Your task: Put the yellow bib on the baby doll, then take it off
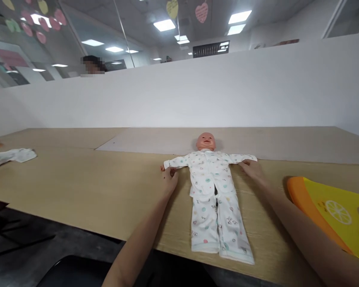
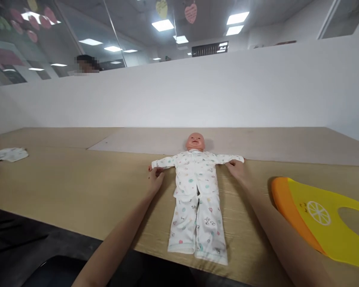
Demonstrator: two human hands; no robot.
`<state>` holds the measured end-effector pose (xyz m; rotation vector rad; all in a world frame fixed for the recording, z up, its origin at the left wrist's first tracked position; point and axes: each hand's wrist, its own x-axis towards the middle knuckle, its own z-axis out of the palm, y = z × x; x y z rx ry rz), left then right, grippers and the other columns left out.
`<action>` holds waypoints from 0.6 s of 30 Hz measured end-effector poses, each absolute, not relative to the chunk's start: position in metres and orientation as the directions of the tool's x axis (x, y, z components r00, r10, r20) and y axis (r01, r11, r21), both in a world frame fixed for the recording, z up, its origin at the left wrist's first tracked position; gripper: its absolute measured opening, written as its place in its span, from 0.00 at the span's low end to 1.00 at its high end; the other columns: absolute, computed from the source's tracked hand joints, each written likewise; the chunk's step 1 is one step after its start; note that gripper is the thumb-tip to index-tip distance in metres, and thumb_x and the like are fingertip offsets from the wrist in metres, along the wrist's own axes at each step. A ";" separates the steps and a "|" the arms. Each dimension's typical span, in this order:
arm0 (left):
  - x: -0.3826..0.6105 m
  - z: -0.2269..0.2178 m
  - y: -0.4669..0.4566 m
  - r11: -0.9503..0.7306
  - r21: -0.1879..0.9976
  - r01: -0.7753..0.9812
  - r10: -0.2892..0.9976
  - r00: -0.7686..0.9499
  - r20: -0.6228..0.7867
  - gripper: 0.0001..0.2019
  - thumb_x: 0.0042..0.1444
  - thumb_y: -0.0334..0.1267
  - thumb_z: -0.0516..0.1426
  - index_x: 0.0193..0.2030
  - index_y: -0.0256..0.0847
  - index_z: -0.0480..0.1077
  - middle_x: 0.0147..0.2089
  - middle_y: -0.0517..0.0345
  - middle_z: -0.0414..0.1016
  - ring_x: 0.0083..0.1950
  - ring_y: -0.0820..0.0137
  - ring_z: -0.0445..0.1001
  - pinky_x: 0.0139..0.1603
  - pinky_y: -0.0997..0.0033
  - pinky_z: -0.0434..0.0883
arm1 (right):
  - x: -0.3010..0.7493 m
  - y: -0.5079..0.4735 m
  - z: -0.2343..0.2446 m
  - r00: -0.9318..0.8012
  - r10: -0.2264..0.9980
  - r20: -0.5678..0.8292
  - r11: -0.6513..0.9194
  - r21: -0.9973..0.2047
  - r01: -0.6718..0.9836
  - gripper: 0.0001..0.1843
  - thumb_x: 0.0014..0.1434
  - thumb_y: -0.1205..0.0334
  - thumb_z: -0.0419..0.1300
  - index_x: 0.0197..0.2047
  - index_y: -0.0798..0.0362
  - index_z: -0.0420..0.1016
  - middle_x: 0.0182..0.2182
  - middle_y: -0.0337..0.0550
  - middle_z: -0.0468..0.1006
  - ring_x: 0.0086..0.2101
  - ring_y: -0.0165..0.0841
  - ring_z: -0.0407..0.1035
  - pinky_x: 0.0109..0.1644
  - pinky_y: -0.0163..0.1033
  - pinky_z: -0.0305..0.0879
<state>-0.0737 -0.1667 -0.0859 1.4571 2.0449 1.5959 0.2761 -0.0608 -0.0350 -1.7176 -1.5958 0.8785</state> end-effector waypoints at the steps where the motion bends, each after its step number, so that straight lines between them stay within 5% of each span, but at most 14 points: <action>1: -0.073 -0.086 -0.168 -0.048 0.810 0.584 0.761 -0.504 0.409 0.05 0.50 0.30 0.55 0.33 0.42 0.69 0.32 0.55 0.75 0.35 0.64 0.75 0.41 0.61 0.73 | 0.282 -0.060 -0.034 0.046 0.998 -0.041 -0.061 -0.771 0.634 0.11 0.62 0.61 0.56 0.33 0.59 0.75 0.27 0.44 0.74 0.26 0.28 0.63 0.33 0.34 0.56; 6: -0.082 -0.083 -0.171 0.029 0.806 0.591 0.709 -0.580 0.400 0.03 0.53 0.30 0.53 0.33 0.40 0.66 0.31 0.56 0.70 0.34 0.68 0.70 0.39 0.65 0.69 | 0.297 -0.058 -0.036 0.150 0.977 0.152 -0.030 -0.597 0.802 0.18 0.65 0.50 0.56 0.44 0.57 0.75 0.41 0.49 0.78 0.38 0.33 0.70 0.40 0.34 0.59; 10: -0.100 -0.081 -0.171 0.121 0.797 0.591 0.681 -0.634 0.367 0.03 0.55 0.34 0.57 0.35 0.39 0.66 0.31 0.58 0.68 0.32 0.69 0.68 0.35 0.67 0.65 | 0.298 -0.055 -0.045 0.115 0.982 0.149 -0.036 -0.450 0.892 0.28 0.66 0.40 0.51 0.55 0.56 0.69 0.44 0.53 0.78 0.44 0.42 0.73 0.44 0.38 0.62; 14: -0.115 -0.077 -0.169 0.145 0.760 0.633 0.693 -0.614 0.379 0.06 0.51 0.31 0.61 0.34 0.40 0.66 0.33 0.58 0.68 0.35 0.67 0.69 0.38 0.67 0.66 | 0.298 -0.054 -0.048 0.093 0.987 0.135 -0.051 -0.286 0.957 0.27 0.67 0.42 0.51 0.58 0.56 0.66 0.48 0.56 0.76 0.48 0.48 0.73 0.48 0.43 0.64; 18: -0.119 -0.075 -0.166 0.145 0.717 0.682 0.718 -0.571 0.398 0.06 0.53 0.31 0.61 0.36 0.39 0.68 0.34 0.57 0.69 0.38 0.66 0.70 0.42 0.66 0.66 | 0.295 -0.059 -0.042 0.098 0.988 0.116 -0.067 -0.242 0.968 0.27 0.68 0.45 0.49 0.59 0.58 0.64 0.50 0.59 0.75 0.49 0.49 0.72 0.48 0.44 0.64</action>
